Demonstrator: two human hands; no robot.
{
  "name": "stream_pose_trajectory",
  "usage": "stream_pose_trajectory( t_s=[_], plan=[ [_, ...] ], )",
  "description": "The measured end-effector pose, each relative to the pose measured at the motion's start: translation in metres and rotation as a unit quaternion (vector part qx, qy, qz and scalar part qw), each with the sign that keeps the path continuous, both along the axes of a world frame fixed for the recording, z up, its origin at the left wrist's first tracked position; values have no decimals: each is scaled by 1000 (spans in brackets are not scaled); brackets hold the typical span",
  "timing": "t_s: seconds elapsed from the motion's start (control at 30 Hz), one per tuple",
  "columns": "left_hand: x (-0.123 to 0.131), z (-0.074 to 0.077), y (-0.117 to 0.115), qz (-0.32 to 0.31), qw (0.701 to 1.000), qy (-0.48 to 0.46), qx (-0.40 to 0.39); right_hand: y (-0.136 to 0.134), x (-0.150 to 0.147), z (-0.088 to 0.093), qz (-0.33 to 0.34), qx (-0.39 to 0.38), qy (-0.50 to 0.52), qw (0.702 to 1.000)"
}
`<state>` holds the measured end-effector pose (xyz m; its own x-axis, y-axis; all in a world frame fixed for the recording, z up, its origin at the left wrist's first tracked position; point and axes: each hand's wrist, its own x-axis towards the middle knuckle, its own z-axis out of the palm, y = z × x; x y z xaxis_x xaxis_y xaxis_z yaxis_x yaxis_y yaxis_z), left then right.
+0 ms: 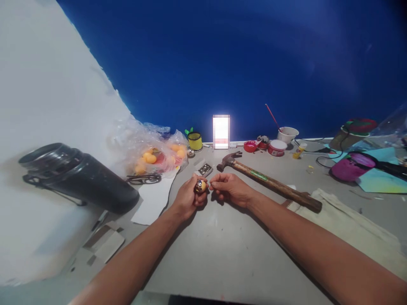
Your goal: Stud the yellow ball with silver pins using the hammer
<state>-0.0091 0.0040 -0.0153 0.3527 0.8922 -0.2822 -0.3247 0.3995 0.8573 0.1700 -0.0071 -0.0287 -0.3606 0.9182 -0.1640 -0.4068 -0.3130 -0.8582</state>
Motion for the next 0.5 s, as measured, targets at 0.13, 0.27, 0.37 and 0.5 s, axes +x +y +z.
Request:
stream_pose_trajectory(
  t_s=[0.13, 0.27, 0.37, 0.5],
  plan=[
    [-2, 0, 1, -25, 1000, 9, 2, 1, 0, -1, -14, -1, 4, 1000],
    [-2, 1, 1, -34, 999, 28, 12, 0, -1, -2, -9, 13, -10, 1000],
    [-1, 2, 1, -12, 999, 34, 17, 0, -2, -1, -5, 16, -15, 1000],
    [1, 2, 1, 2, 1000, 26, 11, -1, -3, -2, -28, 14, -18, 999]
  ],
)
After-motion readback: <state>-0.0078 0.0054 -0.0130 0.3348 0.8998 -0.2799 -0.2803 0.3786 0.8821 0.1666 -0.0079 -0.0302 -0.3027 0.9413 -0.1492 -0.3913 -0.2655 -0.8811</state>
